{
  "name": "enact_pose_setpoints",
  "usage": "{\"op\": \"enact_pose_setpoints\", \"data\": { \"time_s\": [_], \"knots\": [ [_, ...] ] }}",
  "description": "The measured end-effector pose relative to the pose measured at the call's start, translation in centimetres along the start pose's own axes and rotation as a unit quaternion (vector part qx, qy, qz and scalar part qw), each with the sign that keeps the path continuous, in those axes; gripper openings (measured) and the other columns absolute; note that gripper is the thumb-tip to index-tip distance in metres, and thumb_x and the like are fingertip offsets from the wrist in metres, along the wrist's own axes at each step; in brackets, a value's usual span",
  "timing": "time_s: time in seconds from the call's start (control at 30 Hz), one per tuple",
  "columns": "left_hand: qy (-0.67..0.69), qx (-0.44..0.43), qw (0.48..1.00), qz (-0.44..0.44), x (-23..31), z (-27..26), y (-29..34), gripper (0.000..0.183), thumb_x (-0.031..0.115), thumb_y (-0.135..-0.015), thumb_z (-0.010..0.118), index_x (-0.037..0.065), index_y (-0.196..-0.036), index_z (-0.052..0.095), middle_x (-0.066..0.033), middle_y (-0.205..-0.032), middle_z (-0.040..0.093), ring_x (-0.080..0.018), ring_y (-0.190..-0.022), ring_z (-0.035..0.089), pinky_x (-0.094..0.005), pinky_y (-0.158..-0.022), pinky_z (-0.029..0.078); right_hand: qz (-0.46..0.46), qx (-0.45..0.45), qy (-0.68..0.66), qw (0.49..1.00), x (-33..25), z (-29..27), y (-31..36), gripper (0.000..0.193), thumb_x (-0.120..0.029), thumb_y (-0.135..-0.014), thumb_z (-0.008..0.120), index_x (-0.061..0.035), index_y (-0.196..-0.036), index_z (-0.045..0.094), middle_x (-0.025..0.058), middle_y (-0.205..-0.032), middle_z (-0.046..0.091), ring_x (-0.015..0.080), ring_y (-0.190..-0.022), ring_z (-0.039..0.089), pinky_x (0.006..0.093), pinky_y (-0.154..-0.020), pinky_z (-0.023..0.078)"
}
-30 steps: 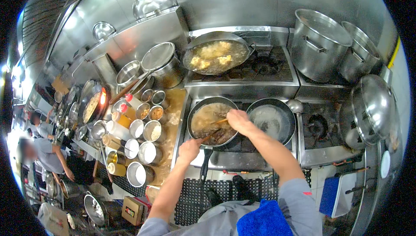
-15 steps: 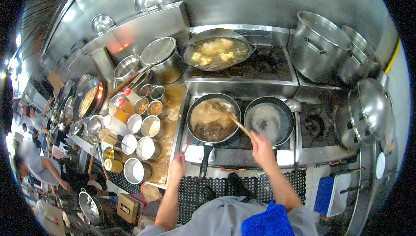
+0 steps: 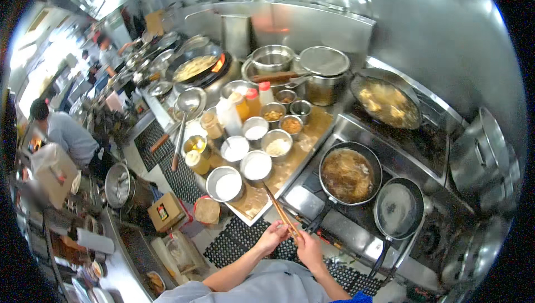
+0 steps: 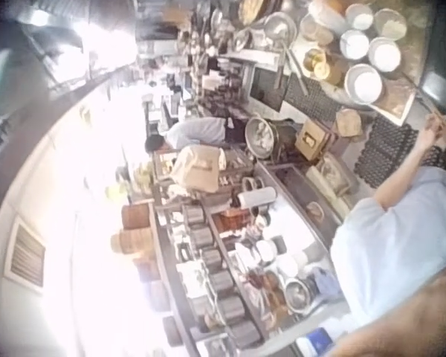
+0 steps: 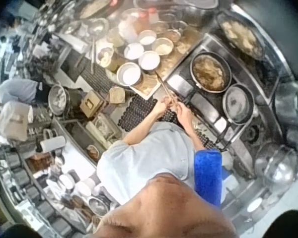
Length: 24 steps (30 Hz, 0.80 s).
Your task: Cook food in a professional kitchen using boiling and frying methods.
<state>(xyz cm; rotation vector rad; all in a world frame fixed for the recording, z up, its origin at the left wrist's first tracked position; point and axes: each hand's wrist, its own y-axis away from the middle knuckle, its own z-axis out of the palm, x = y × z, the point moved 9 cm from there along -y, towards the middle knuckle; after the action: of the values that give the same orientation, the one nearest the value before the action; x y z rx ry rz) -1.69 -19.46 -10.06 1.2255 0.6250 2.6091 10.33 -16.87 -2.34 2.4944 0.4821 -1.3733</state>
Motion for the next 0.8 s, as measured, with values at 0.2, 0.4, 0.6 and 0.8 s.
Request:
{"op": "enact_pose_setpoints", "data": {
  "time_s": [0.2, 0.4, 0.6, 0.8],
  "knots": [
    [-0.026, 0.053, 0.998, -0.016, 0.4, -5.5, -0.2, 0.025, 0.024, -0.097, 0.049, 0.008, -0.117, 0.045, -0.0080, -0.123, 0.057, -0.0195, -0.102, 0.060, -0.0336, -0.090, 0.047, -0.041, 0.004, -0.067, 0.997, 0.4, 4.8, -2.5, 0.027, -0.003, -0.085, 0.055, 0.0014, -0.111, 0.061, 0.0142, -0.090, 0.068, 0.0195, -0.075, 0.067, 0.0332, -0.067, 0.052],
    [-0.074, 0.063, 0.995, -0.017, 3.5, -10.4, 3.1, 0.044, 0.031, -0.093, 0.056, 0.010, -0.128, 0.040, -0.0094, -0.130, 0.052, -0.0204, -0.108, 0.056, -0.0366, -0.088, 0.046, -0.037, -0.003, 0.004, 0.999, -1.6, 12.5, -12.2, 0.033, -0.008, -0.082, 0.059, -0.0049, -0.115, 0.062, 0.0203, -0.096, 0.065, 0.0332, -0.088, 0.064, 0.0389, -0.079, 0.050],
    [-0.179, 0.042, 0.979, -0.087, 1.0, -14.6, 5.3, 0.037, 0.028, -0.093, 0.058, 0.006, -0.122, 0.052, -0.0066, -0.122, 0.058, -0.0180, -0.095, 0.062, -0.0305, -0.077, 0.049, -0.222, 0.186, 0.024, 0.957, -10.9, 6.4, -8.9, 0.054, -0.015, -0.082, 0.065, -0.0037, -0.131, 0.046, 0.0209, -0.124, 0.053, 0.0341, -0.113, 0.052, 0.0406, -0.090, 0.044],
    [-0.331, 0.029, 0.936, -0.112, -1.8, -16.4, 4.5, 0.023, 0.023, -0.087, 0.066, 0.001, -0.093, 0.063, -0.0046, -0.092, 0.065, -0.0126, -0.076, 0.062, -0.0231, -0.063, 0.047, -0.147, 0.124, -0.051, 0.980, -4.8, 3.1, 4.0, 0.018, -0.022, -0.086, 0.062, -0.0058, -0.085, 0.068, 0.0104, -0.081, 0.066, 0.0285, -0.075, 0.064, 0.0383, -0.068, 0.050]
  ]
}}
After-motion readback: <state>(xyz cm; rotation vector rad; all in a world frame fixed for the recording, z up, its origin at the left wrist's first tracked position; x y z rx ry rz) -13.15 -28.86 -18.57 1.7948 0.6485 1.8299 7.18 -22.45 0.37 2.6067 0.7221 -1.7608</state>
